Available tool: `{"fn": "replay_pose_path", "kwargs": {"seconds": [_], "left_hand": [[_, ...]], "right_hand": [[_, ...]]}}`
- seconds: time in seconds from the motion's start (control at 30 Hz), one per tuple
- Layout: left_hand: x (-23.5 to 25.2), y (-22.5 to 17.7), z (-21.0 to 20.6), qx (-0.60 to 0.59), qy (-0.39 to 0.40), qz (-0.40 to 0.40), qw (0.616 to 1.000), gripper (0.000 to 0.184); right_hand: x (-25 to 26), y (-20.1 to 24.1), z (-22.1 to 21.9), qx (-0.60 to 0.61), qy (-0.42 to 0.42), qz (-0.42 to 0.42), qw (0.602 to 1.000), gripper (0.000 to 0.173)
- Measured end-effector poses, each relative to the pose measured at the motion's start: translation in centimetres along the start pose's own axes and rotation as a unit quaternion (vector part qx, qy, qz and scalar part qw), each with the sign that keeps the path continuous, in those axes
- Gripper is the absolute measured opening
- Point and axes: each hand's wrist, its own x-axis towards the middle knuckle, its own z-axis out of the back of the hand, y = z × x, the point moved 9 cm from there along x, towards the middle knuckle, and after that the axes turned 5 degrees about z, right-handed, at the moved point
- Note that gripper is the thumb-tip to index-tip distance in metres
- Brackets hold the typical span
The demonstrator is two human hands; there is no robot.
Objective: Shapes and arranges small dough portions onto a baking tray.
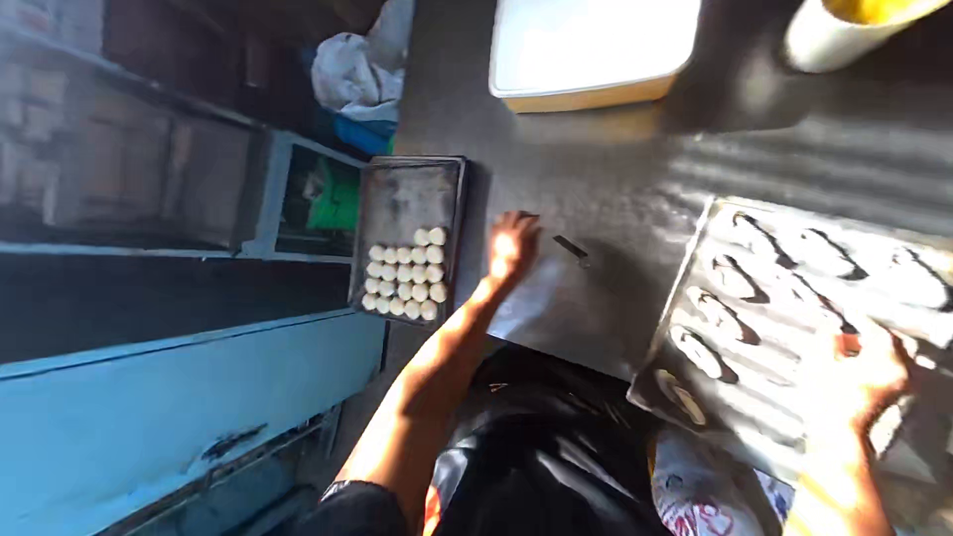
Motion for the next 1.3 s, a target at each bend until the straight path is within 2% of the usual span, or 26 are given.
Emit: {"fn": "replay_pose_path", "kwargs": {"seconds": [0.07,0.13,0.17,0.23,0.3,0.37,0.4,0.47,0.5,0.53,0.57,0.63,0.7,0.73,0.77,0.8,0.83,0.87,0.9,0.97,1.03,1.13,1.23,1.3], "left_hand": [[-1.9,13.3,4.3,0.018,-0.044,0.166,0.985,0.04],[-2.2,25.0,6.5,0.023,-0.069,0.283,0.956,0.043],[-2.3,28.8,6.9,0.027,-0.053,0.316,0.947,0.043],[-2.0,32.1,6.7,0.029,0.006,0.314,0.949,0.036],[-1.3,32.0,6.6,-0.01,0.009,0.249,0.968,0.026],[-2.2,29.5,8.4,-0.093,-0.052,0.168,0.98,0.021],[-3.3,27.3,9.8,-0.136,-0.088,0.12,0.979,0.019],[-6.4,21.9,11.7,-0.213,-0.111,0.028,0.97,0.017],[-7.5,19.8,11.8,-0.253,-0.115,-0.003,0.961,0.016],[-8.3,18.1,11.4,-0.29,-0.121,-0.022,0.949,0.014],[-8.9,16.9,10.9,-0.322,-0.127,-0.031,0.938,0.014],[-9.9,15.9,9.6,-0.361,-0.139,-0.028,0.922,0.029],[-10.9,15.8,6.7,-0.335,-0.105,0.0,0.936,0.048],[-11.4,15.9,4.8,-0.31,-0.069,0.016,0.948,0.052],[-12.1,15.7,2.5,-0.278,-0.023,0.023,0.96,0.053],[-12.9,15.4,0.1,-0.239,0.029,0.021,0.97,0.055],[-13.9,14.8,-2.3,-0.195,0.073,0.008,0.978,0.057],[-14.7,14.2,-4.3,-0.149,0.101,-0.013,0.984,0.06],[-15.3,13.6,-5.7,-0.107,0.118,-0.036,0.987,0.062],[-15.3,12.0,-7.1,-0.049,0.142,-0.072,0.986,0.062],[-15.3,9.8,-8.3,-0.024,0.152,-0.098,0.983,0.051],[-13.6,7.5,-10.9,-0.013,0.16,-0.134,0.978,0.045],[-15.3,9.0,-13.9,-0.017,0.165,-0.145,0.976,0.065],[-17.1,10.0,-14.7,-0.011,0.165,-0.151,0.975,0.076]], "right_hand": [[-1.6,4.6,-1.0,0.008,0.015,0.003,1.0,0.032],[-3.5,8.4,-3.6,0.024,0.036,0.029,0.999,0.03],[-4.6,10.4,-5.2,0.03,0.047,0.04,0.998,0.029],[-6.9,16.1,-9.1,0.054,0.071,0.081,0.993,0.027],[-9.7,22.9,-13.2,0.114,0.098,0.134,0.979,0.027],[-12.9,29.6,-17.0,0.187,0.115,0.191,0.957,0.024],[-14.2,32.5,-19.1,0.213,0.138,0.19,0.948,0.028],[-16.5,36.5,-23.2,0.256,0.234,0.142,0.927,0.056],[-17.1,37.9,-24.5,0.274,0.266,0.137,0.914,0.064],[-17.2,39.1,-24.9,0.279,0.277,0.153,0.907,0.06],[-16.8,40.1,-24.4,0.272,0.269,0.178,0.907,0.047],[-15.6,41.5,-21.7,0.239,0.226,0.234,0.915,0.025],[-14.7,40.6,-18.3,0.176,0.109,0.299,0.932,0.015],[-14.7,39.0,-17.6,0.142,0.051,0.316,0.937,0.015],[-15.3,36.7,-18.3,0.111,0.036,0.329,0.937,0.018],[-16.6,33.7,-20.7,0.073,0.09,0.334,0.935,0.026],[-18.4,30.3,-23.7,0.034,0.195,0.334,0.921,0.037],[-20.0,27.8,-25.6,0.011,0.263,0.327,0.907,0.043],[-20.8,26.6,-26.0,-0.002,0.273,0.322,0.907,0.043],[-19.7,27.3,-24.5,0.006,0.208,0.317,0.925,0.037],[-19.0,27.9,-24.1,-0.005,0.199,0.307,0.931,0.039],[-18.4,26.4,-27.8,-0.07,0.228,0.328,0.914,0.045],[-20.4,22.8,-29.9,-0.173,0.284,0.372,0.867,0.072],[-20.9,22.1,-29.5,-0.198,0.318,0.379,0.846,0.077]]}}
